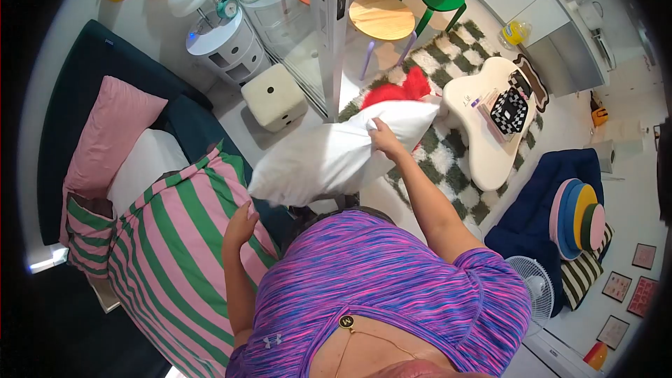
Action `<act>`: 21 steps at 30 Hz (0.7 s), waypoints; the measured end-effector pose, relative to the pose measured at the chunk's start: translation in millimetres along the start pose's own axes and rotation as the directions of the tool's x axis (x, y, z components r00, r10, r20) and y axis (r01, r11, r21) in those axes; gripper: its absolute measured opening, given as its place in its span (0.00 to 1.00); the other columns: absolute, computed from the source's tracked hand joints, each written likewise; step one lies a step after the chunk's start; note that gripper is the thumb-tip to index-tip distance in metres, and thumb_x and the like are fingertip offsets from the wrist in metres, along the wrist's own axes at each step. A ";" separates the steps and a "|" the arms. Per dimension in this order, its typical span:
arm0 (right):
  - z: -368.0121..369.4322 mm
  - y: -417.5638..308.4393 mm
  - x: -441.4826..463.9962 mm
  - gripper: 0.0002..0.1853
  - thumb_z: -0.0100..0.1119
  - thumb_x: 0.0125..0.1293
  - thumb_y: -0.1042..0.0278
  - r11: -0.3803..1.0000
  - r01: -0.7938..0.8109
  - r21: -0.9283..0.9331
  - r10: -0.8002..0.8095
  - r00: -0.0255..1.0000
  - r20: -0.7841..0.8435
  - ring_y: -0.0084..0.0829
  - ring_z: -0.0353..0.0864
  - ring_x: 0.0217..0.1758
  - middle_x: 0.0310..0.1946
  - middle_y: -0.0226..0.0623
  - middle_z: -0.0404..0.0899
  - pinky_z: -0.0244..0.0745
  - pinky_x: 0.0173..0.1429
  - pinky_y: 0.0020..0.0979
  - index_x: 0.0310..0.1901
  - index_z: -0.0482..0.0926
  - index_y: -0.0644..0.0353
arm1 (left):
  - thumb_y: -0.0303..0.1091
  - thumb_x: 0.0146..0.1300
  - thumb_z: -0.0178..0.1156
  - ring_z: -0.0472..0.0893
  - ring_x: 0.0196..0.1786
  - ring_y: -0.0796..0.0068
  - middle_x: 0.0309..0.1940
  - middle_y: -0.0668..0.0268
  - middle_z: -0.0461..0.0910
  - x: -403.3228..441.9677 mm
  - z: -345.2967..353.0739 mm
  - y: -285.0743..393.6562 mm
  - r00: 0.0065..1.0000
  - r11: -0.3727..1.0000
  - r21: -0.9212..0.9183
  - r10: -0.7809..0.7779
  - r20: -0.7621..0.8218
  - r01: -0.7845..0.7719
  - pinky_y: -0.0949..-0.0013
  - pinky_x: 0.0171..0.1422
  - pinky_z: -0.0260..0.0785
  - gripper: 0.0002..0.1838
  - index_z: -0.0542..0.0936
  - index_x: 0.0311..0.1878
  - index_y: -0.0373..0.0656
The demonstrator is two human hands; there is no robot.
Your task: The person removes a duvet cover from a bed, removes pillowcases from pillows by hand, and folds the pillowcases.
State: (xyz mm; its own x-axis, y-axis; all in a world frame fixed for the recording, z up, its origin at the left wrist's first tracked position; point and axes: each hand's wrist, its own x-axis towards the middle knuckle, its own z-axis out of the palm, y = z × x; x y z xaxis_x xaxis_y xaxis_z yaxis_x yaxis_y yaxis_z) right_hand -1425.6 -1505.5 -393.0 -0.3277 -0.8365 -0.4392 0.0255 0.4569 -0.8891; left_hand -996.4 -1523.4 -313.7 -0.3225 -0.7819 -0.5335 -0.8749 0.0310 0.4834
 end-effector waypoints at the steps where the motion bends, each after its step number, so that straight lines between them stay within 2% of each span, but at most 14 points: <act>1: -4.4 9.8 11.3 0.22 0.41 0.53 0.74 0.988 0.130 -0.085 -0.133 0.991 -0.024 0.22 0.65 0.22 0.26 0.34 0.70 0.61 0.22 0.26 0.53 0.64 0.61 | 0.40 0.57 0.51 0.66 0.58 0.54 0.55 0.48 0.66 4.2 1.2 6.1 0.998 0.999 -0.029 -0.016 0.053 0.017 0.63 0.61 0.57 0.28 0.63 0.59 0.37; 2: -8.5 19.6 21.4 0.22 0.41 0.53 0.74 0.952 0.255 -0.170 -0.265 0.964 -0.036 0.22 0.65 0.23 0.27 0.34 0.70 0.62 0.23 0.25 0.53 0.64 0.62 | 0.40 0.57 0.51 0.66 0.58 0.54 0.55 0.48 0.66 5.9 2.0 12.1 0.999 0.999 -0.033 -0.017 0.047 0.019 0.63 0.61 0.57 0.28 0.63 0.59 0.37; 3: -12.2 14.2 20.5 0.22 0.41 0.53 0.74 0.950 0.261 -0.172 -0.270 0.962 -0.030 0.22 0.65 0.23 0.27 0.34 0.70 0.62 0.23 0.25 0.53 0.64 0.62 | 0.40 0.57 0.50 0.66 0.58 0.54 0.55 0.48 0.66 6.8 2.4 18.1 0.998 1.000 -0.011 -0.020 0.053 0.021 0.63 0.61 0.57 0.27 0.63 0.59 0.37; 5: -20.5 2.5 19.4 0.26 0.44 0.54 0.76 0.969 0.238 -0.060 -0.243 0.964 -0.111 0.24 0.69 0.38 0.39 0.36 0.71 0.66 0.39 0.23 0.58 0.60 0.63 | 0.40 0.57 0.50 0.66 0.58 0.53 0.55 0.48 0.66 5.1 -0.9 27.7 0.998 1.000 0.005 -0.031 0.051 0.031 0.63 0.61 0.58 0.27 0.63 0.58 0.37; 7: -29.1 -3.4 20.2 0.26 0.46 0.57 0.76 0.982 0.004 0.187 0.030 0.983 -0.181 0.27 0.69 0.45 0.46 0.38 0.70 0.65 0.48 0.24 0.59 0.57 0.64 | 0.40 0.57 0.49 0.67 0.57 0.54 0.54 0.48 0.67 -1.3 -6.2 31.8 0.997 0.996 -0.063 -0.052 0.052 0.055 0.63 0.60 0.58 0.27 0.63 0.58 0.36; 8: -35.7 6.3 32.7 0.26 0.46 0.59 0.75 0.940 0.292 0.179 -0.235 0.930 -0.282 0.27 0.71 0.44 0.47 0.39 0.70 0.68 0.45 0.26 0.60 0.55 0.62 | 0.40 0.57 0.49 0.67 0.57 0.54 0.54 0.48 0.67 -2.4 -3.8 23.4 0.997 0.994 -0.080 -0.071 0.040 0.074 0.63 0.60 0.58 0.27 0.63 0.58 0.36; 9: -47.1 1.2 36.0 0.26 0.47 0.59 0.75 0.898 0.294 0.327 -0.194 0.933 -0.304 0.27 0.72 0.42 0.45 0.37 0.71 0.71 0.41 0.28 0.61 0.55 0.60 | 0.40 0.57 0.50 0.68 0.56 0.54 0.54 0.47 0.67 -2.0 0.6 8.8 0.999 0.998 -0.043 -0.053 0.002 0.053 0.62 0.60 0.59 0.27 0.63 0.58 0.36; 10: -60.6 -11.3 29.7 0.24 0.49 0.59 0.72 0.870 0.198 0.451 -0.039 0.940 -0.339 0.28 0.72 0.42 0.44 0.37 0.71 0.71 0.39 0.29 0.58 0.58 0.60 | 0.40 0.57 0.50 0.69 0.55 0.54 0.53 0.47 0.68 -5.2 4.8 -4.8 0.999 0.999 -0.011 -0.040 -0.037 0.040 0.62 0.59 0.60 0.27 0.63 0.58 0.36; 11: -82.8 -10.5 34.5 0.22 0.51 0.58 0.68 0.910 0.224 0.349 -0.079 0.920 -0.384 0.29 0.73 0.41 0.44 0.37 0.71 0.71 0.39 0.31 0.55 0.62 0.61 | 0.39 0.56 0.50 0.69 0.54 0.54 0.51 0.47 0.70 -11.5 6.1 -14.7 0.997 0.998 0.022 -0.052 -0.062 0.054 0.60 0.58 0.61 0.26 0.64 0.57 0.36; 13: -136.3 15.0 55.5 0.23 0.53 0.57 0.64 0.912 0.178 0.369 -0.038 0.934 -0.357 0.32 0.72 0.43 0.46 0.38 0.71 0.70 0.44 0.33 0.54 0.64 0.59 | 0.39 0.56 0.50 0.70 0.54 0.54 0.50 0.48 0.70 -19.1 9.9 -34.1 0.989 0.991 0.035 -0.124 -0.079 0.127 0.60 0.57 0.61 0.26 0.65 0.56 0.35; 15: -133.2 -13.5 31.3 0.26 0.49 0.57 0.64 0.918 0.108 0.381 0.120 0.842 -0.527 0.35 0.68 0.51 0.52 0.42 0.65 0.69 0.50 0.37 0.59 0.60 0.58 | 0.39 0.54 0.50 0.69 0.54 0.53 0.50 0.48 0.70 -36.6 12.8 -57.3 0.979 0.979 0.040 -0.199 -0.041 0.200 0.59 0.57 0.61 0.25 0.66 0.54 0.35; 16: -161.8 20.7 55.6 0.17 0.43 0.60 0.68 0.984 0.151 0.089 -0.064 0.781 -0.621 0.28 0.73 0.32 0.28 0.33 0.71 0.71 0.35 0.30 0.52 0.64 0.52 | 0.39 0.54 0.50 0.69 0.54 0.52 0.50 0.48 0.70 -42.6 11.7 -63.3 0.974 0.975 -0.003 -0.224 -0.039 0.224 0.59 0.57 0.61 0.25 0.67 0.54 0.35; 18: -193.9 58.7 84.1 0.18 0.43 0.60 0.69 0.992 0.001 -0.123 -0.084 0.738 -0.670 0.29 0.73 0.31 0.28 0.34 0.71 0.71 0.32 0.30 0.53 0.63 0.52 | 0.40 0.54 0.50 0.69 0.54 0.52 0.50 0.48 0.70 -58.0 4.4 -75.0 0.950 0.953 -0.095 -0.297 -0.102 0.288 0.59 0.58 0.60 0.26 0.66 0.54 0.35; 21: -187.7 109.3 118.9 0.19 0.43 0.60 0.69 0.912 -0.288 -0.294 0.111 0.860 -0.498 0.29 0.74 0.29 0.28 0.35 0.71 0.71 0.29 0.30 0.54 0.62 0.51 | 0.41 0.54 0.50 0.69 0.54 0.53 0.51 0.49 0.70 -59.8 -11.0 -104.2 0.922 0.910 -0.239 -0.371 -0.109 0.338 0.59 0.59 0.60 0.27 0.65 0.56 0.35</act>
State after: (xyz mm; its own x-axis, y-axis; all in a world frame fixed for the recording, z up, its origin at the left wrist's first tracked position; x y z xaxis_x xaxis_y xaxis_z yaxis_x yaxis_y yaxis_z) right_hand -1639.1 -1498.2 -518.3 -0.7494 -0.5179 -0.4125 -0.1598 0.7461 -0.6464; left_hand -882.0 -1486.7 -324.5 0.0665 -0.8005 -0.5956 -0.8191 -0.3847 0.4256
